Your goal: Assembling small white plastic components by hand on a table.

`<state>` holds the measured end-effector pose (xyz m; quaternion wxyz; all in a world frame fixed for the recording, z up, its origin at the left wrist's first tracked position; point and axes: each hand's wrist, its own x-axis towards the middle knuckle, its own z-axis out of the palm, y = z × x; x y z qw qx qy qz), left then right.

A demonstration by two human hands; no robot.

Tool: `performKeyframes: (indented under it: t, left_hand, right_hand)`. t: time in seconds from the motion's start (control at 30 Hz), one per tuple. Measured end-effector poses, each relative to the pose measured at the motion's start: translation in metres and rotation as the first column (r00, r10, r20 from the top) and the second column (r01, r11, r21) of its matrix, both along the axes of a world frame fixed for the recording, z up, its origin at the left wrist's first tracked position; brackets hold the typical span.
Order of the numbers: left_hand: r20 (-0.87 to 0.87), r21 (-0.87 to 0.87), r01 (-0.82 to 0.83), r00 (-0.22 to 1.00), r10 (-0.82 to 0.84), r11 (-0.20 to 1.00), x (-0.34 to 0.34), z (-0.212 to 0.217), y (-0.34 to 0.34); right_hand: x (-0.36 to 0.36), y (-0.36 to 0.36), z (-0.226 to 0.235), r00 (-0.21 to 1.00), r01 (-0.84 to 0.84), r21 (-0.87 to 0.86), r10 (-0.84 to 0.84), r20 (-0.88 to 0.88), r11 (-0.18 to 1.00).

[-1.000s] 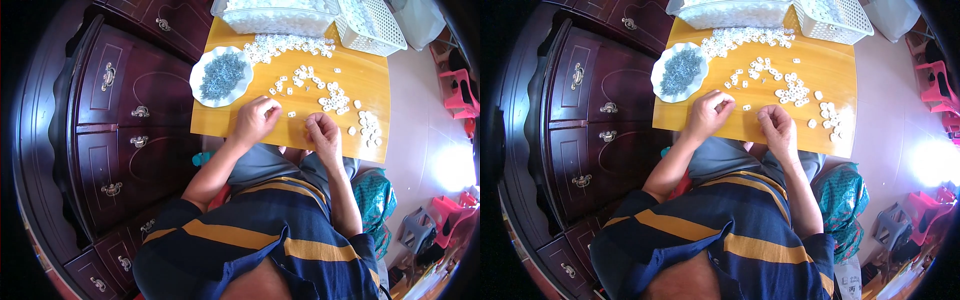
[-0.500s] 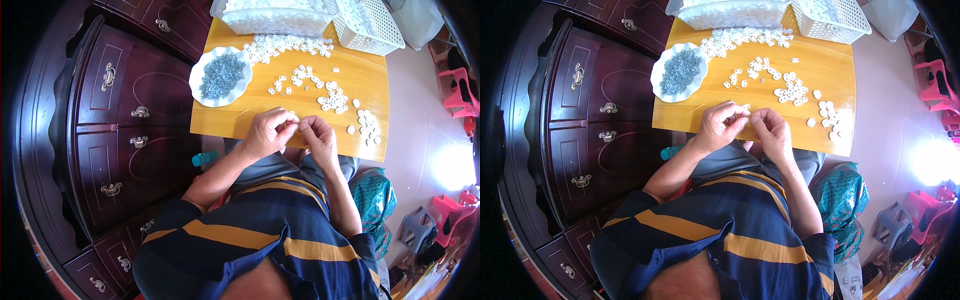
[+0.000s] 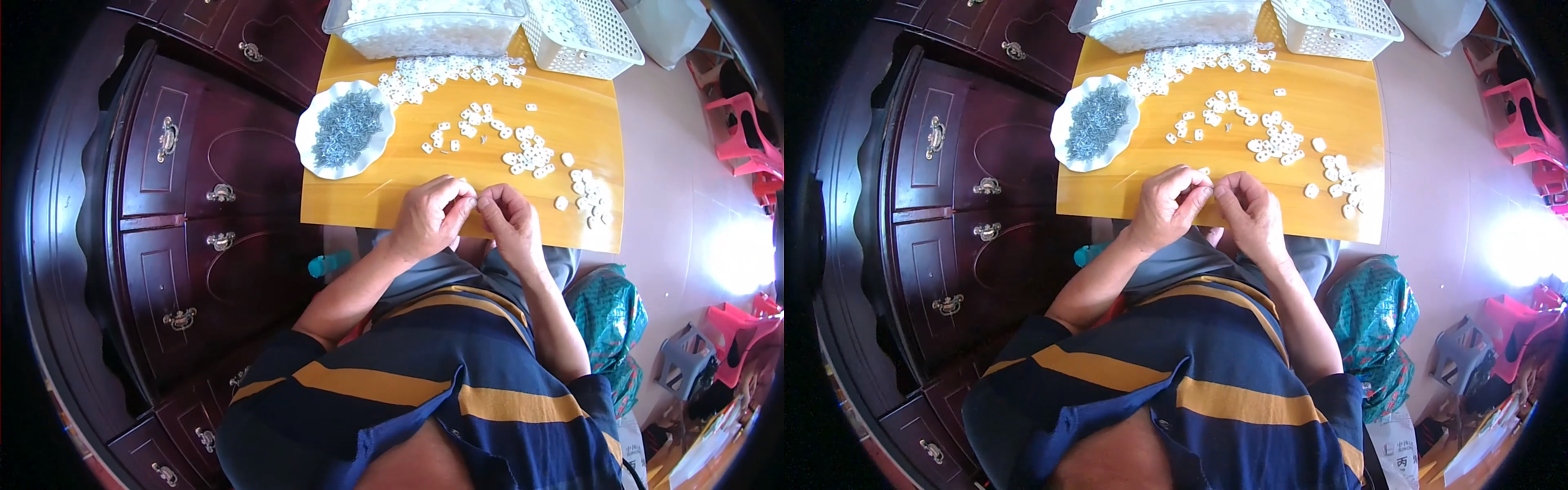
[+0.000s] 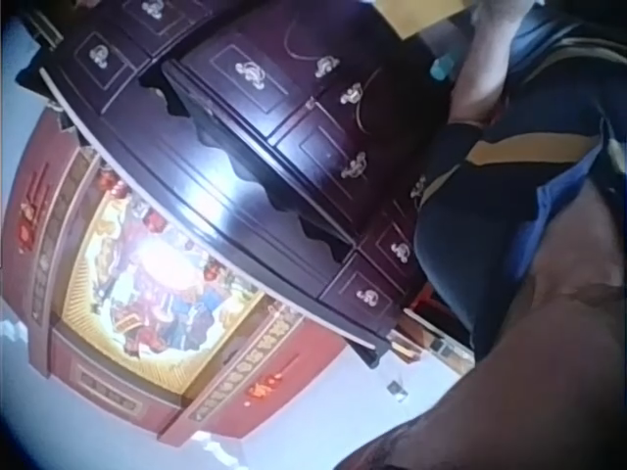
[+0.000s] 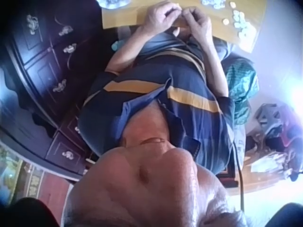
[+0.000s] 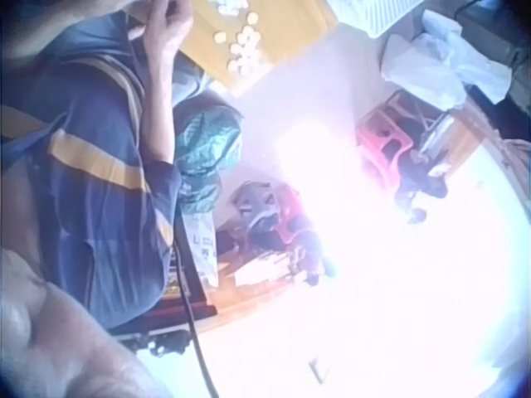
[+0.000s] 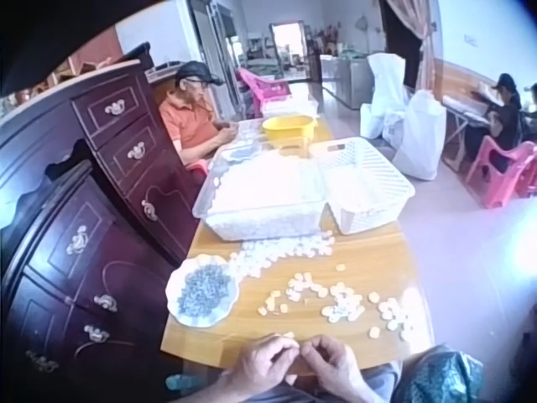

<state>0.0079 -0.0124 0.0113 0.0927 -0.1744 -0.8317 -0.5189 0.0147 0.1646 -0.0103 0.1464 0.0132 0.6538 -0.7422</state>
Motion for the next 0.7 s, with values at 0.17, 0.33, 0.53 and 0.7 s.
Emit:
performKeyframes:
  t: [0.17,0.33,0.53,0.7]
  left_hand:
    - [0.103,0.025,-0.020,0.995,0.017,0.999,0.001,-0.001,0.001]
    - [0.164,0.021,-0.008,0.986,0.004,1.000,0.001,-0.005,-0.001]
    - [-0.102,-0.279,-0.013,0.995,-0.016,0.960,0.000,0.006,-0.002]
    - [-0.071,-0.246,-0.046,0.997,0.030,0.968,-0.002,0.005,0.001]
  right_hand:
    - [-0.002,0.001,0.015,0.914,0.107,0.435,0.084,-0.396,0.894]
    - [-0.005,0.000,0.017,0.822,0.172,0.542,0.183,-0.539,0.823]
    - [-0.009,0.004,0.015,0.819,0.141,0.604,0.251,-0.517,0.784]
    - [-0.008,0.000,0.011,0.852,0.141,0.497,0.150,-0.501,0.856]
